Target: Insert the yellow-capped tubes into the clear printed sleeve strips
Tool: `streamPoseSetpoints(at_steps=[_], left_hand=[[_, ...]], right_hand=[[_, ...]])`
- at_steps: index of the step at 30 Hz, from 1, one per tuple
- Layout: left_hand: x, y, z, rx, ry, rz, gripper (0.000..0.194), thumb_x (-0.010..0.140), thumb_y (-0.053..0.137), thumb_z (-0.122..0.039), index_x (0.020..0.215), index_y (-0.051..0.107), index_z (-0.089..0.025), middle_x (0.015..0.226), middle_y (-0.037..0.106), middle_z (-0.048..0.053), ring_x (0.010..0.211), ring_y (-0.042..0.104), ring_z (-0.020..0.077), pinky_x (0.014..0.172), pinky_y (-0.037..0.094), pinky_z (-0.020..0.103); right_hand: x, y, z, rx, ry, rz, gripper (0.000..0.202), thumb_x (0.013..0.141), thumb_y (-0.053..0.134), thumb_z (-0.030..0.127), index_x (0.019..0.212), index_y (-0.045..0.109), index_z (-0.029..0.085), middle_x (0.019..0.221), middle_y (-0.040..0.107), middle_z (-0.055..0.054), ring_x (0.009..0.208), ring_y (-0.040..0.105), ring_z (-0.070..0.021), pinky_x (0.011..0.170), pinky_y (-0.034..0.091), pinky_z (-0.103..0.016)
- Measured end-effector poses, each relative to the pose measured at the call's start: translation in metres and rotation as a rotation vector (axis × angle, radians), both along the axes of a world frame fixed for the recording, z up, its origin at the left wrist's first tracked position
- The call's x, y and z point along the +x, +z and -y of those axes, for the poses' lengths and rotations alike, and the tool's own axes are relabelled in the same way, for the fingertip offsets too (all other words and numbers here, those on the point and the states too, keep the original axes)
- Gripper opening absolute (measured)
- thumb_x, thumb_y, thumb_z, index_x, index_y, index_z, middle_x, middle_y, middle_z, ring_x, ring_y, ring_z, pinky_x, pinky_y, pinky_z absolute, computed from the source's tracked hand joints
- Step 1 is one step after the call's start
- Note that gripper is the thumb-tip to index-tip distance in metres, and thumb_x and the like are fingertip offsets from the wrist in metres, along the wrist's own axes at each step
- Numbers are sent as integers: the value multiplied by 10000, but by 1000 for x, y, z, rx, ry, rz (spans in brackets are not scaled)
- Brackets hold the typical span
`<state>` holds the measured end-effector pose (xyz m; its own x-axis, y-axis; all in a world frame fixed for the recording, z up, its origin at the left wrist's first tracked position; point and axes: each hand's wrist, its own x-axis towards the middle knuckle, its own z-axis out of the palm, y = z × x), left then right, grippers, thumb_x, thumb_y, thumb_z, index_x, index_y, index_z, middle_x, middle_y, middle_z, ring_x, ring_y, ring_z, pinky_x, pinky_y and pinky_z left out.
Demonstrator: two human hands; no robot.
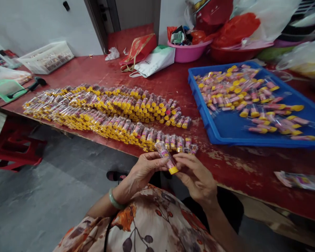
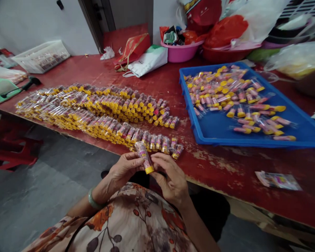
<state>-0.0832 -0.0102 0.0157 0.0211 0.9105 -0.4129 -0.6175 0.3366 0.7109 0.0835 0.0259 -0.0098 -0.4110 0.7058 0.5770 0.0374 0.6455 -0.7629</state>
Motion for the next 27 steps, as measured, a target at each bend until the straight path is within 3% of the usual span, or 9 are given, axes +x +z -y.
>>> streamPoseSetpoints(at_steps=[6, 13, 18, 27], left_hand=[[6, 3, 3, 30, -98, -47, 284, 588, 852, -231, 836, 767, -121, 749, 729, 50, 676, 631, 114, 747, 470, 236], [12, 1, 5, 43, -130, -62, 281, 586, 851, -230, 841, 775, -142, 768, 749, 64, 716, 661, 142, 805, 484, 273], [12, -1, 8, 39, -162, -66, 297, 587, 850, -239, 859, 772, -149, 794, 753, 67, 729, 671, 155, 784, 495, 277], [13, -2, 7, 5, -175, -60, 349, 543, 875, -280, 845, 773, -138, 782, 754, 76, 707, 682, 176, 784, 501, 293]], right_hand=[[-1, 0, 7, 174, -177, -40, 430, 800, 578, 46, 1187, 612, 232, 1065, 652, -79, 961, 646, -191, 780, 569, -316], [-6, -3, 18, 233, -331, -74, 417, 771, 604, 0, 1113, 663, 229, 1007, 685, -64, 839, 674, -162, 661, 565, -266], [-8, -1, 22, 252, -379, -90, 388, 758, 609, -18, 1054, 689, 221, 956, 705, -49, 791, 682, -152, 658, 560, -267], [-6, -11, 26, 305, -435, -92, 488, 738, 633, -14, 1142, 665, 258, 1017, 713, -43, 789, 696, -168, 647, 570, -284]])
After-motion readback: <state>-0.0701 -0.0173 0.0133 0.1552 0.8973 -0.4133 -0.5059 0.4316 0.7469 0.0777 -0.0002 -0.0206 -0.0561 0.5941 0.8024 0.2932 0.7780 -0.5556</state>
